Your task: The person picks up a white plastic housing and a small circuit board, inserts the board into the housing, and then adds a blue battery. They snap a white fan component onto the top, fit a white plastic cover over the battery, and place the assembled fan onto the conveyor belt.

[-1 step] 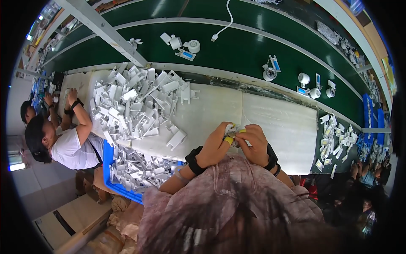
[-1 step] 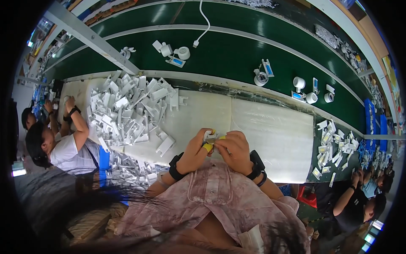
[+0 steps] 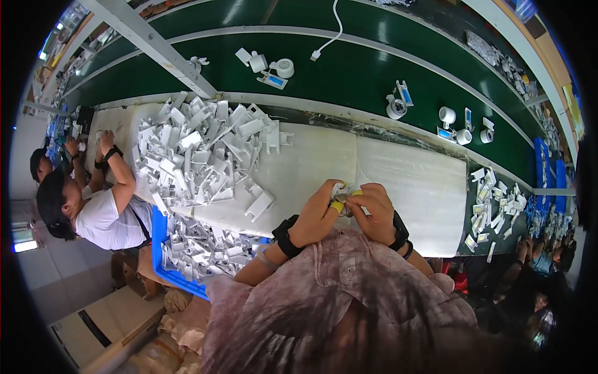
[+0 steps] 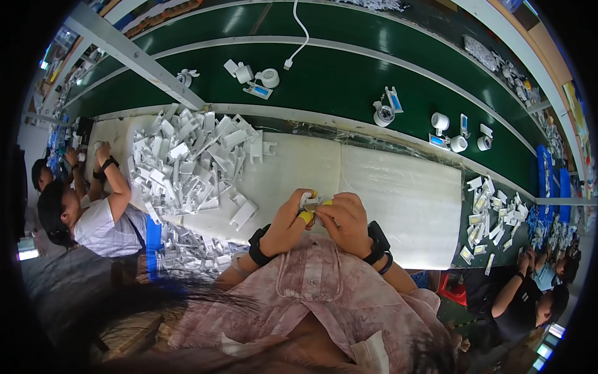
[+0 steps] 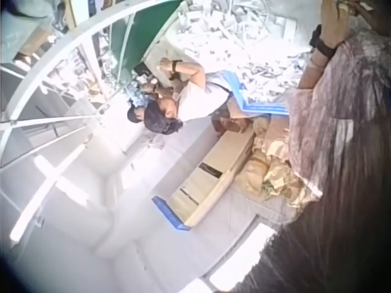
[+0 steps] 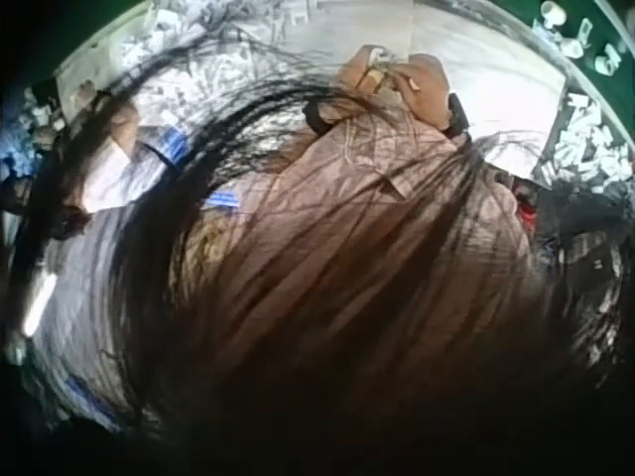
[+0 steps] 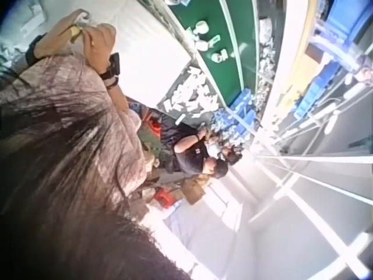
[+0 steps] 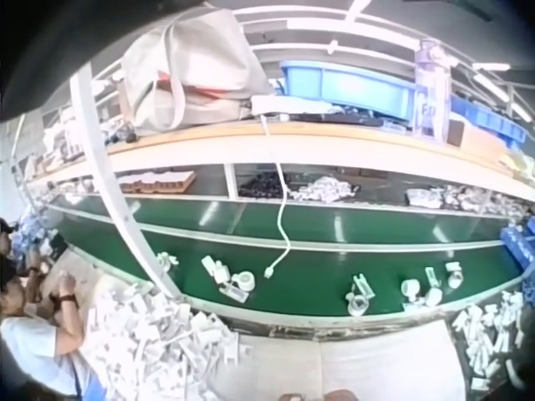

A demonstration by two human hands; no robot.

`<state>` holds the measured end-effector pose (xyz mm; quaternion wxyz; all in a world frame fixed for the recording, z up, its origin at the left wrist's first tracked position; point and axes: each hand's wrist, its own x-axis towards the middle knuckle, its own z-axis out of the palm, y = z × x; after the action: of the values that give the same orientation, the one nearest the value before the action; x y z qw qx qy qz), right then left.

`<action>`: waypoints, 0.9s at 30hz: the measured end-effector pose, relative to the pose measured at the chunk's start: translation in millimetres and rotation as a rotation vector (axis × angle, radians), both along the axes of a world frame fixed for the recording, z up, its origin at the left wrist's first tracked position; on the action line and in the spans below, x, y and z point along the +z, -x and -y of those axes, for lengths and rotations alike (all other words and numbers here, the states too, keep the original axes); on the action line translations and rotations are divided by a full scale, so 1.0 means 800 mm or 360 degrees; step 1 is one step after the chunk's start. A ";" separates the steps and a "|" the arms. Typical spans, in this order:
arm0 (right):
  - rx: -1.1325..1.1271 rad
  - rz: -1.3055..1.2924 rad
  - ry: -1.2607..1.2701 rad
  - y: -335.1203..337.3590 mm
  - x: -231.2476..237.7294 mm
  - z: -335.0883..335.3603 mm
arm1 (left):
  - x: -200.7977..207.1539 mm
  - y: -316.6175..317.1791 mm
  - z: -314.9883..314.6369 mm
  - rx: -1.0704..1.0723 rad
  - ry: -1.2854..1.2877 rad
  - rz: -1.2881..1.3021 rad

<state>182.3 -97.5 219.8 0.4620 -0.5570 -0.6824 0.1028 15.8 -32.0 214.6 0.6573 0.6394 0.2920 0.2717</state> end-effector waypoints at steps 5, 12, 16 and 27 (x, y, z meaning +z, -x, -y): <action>-0.0013 -0.0001 0.0002 -0.002 -0.002 0.003 | 0.002 -0.003 0.001 -0.0021 -0.0051 -0.0035; 0.0006 0.0068 -0.0032 -0.003 -0.004 0.001 | 0.003 0.000 -0.002 -0.0045 -0.0167 -0.0091; 0.0044 0.0063 -0.0083 -0.006 -0.002 0.002 | 0.008 0.000 0.000 -0.0046 -0.0062 -0.0011; 0.0038 0.0009 -0.0090 -0.004 -0.001 0.002 | 0.010 0.004 -0.002 -0.0058 -0.0353 -0.0085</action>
<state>185.4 -98.8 219.0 0.4742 -0.5359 -0.6930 0.0875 12.4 -30.1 222.9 0.5792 0.7205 0.2660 0.2733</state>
